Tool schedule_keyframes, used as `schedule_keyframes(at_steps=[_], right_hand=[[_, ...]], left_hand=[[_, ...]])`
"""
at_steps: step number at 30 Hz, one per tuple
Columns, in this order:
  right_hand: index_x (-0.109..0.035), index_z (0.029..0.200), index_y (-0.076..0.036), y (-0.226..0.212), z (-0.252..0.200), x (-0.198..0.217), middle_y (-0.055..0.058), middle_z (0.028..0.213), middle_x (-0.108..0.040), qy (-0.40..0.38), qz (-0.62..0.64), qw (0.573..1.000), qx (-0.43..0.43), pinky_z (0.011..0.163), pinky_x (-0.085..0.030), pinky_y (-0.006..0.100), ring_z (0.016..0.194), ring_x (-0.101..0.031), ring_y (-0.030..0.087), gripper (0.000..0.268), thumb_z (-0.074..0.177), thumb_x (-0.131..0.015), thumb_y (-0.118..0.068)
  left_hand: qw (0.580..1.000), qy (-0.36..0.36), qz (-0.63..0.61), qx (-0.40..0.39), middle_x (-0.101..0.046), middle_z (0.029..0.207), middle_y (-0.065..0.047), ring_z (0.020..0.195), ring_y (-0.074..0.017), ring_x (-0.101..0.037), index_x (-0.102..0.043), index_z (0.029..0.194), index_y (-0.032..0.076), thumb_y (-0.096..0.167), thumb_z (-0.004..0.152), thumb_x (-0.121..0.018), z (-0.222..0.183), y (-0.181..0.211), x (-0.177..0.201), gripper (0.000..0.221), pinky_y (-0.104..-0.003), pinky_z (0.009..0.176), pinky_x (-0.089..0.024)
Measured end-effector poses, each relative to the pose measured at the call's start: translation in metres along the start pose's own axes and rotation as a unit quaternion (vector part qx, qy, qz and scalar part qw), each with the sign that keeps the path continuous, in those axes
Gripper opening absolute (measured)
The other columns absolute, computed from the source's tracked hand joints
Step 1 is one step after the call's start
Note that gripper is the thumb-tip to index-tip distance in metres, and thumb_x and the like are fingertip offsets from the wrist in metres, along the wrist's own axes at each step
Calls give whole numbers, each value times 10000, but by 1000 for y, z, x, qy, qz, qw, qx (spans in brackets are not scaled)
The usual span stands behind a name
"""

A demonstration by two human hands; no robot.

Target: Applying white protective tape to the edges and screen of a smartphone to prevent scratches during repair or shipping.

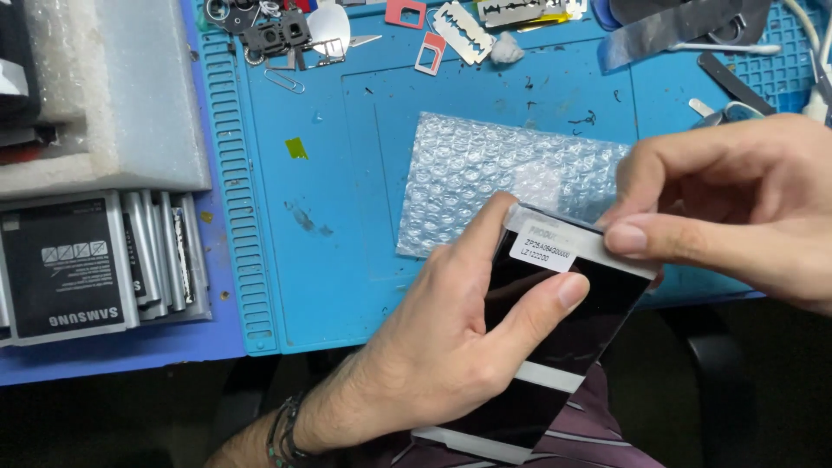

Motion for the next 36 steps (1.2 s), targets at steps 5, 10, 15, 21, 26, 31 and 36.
schedule_keyframes(at_steps=[5, 10, 15, 21, 26, 31, 36], right_hand=[[-300, 527, -114, -37, 15, -30, 14, 458, -313, -72, -12, 997, 33, 413, -271, 327, 440, -284, 139, 749, 992, -861, -288], [-584, 596, -75, -26, 11, -22, 41, 500, -552, -88, 27, 995, 48, 345, -384, 296, 388, -463, 145, 480, 966, -820, -271], [-939, 894, -1, -14, 2, 0, 152, 754, -920, -38, 37, 999, -1, 186, -527, 332, 440, -761, 247, 183, 782, -859, -121], [-336, 453, -94, -42, 9, -36, 27, 388, -385, -83, 19, 996, 37, 395, -299, 316, 395, -325, 127, 763, 944, -903, -234], [-851, 760, -63, -29, 0, -25, 119, 445, -731, -92, -117, 983, -110, 427, -447, 356, 369, -595, 216, 298, 898, -927, -316], [-747, 703, -39, -14, -24, -18, 66, 450, -627, -101, 50, 993, 29, 314, -365, 300, 335, -539, 146, 362, 993, -773, -255], [-600, 868, -111, 7, -50, 25, 8, 551, -532, 173, 136, 975, 35, 245, -231, 241, 323, -398, 68, 306, 1037, -622, -365]], left_hand=[[995, -54, 82, 25, -351, 546, 57, 362, -119, -338, -522, 1319, 114, 388, 1003, -557, 0, 0, -10, 420, -340, 384, -293], [1000, -2, 9, -26, -648, 959, 17, 803, -136, -600, -539, 1259, 103, 337, 1026, -568, -4, 4, 1, 332, -306, 779, -513], [998, 22, -51, -25, -646, 1037, 12, 963, -139, -633, -581, 1169, 105, 330, 1035, -578, -3, 2, 8, 262, -306, 897, -541], [994, -80, 51, -59, -719, 1073, -33, 977, -177, -725, -599, 1242, 35, 382, 1006, -549, -4, 9, -13, 423, -330, 837, -575], [997, -30, -13, -63, -652, 821, 100, 779, -19, -554, -741, 994, 118, 305, 967, -727, -6, 11, -3, 189, -247, 713, -482], [988, -86, -127, 18, -639, 746, 78, 651, -19, -514, -747, 1015, 118, 315, 931, -782, -7, -2, -4, 217, -217, 578, -387], [954, -55, -237, -177, -588, 1598, -226, 1514, -341, -615, -727, 1294, 103, 683, 1072, -91, -21, 12, 24, 889, -532, 1352, -533]])
Point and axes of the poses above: each hand's wrist, its own z-axis towards the middle knuckle, its own x-axis out of the back of the hand, y = z × x, the point moved 8 cm from there along z, towards the middle knuckle
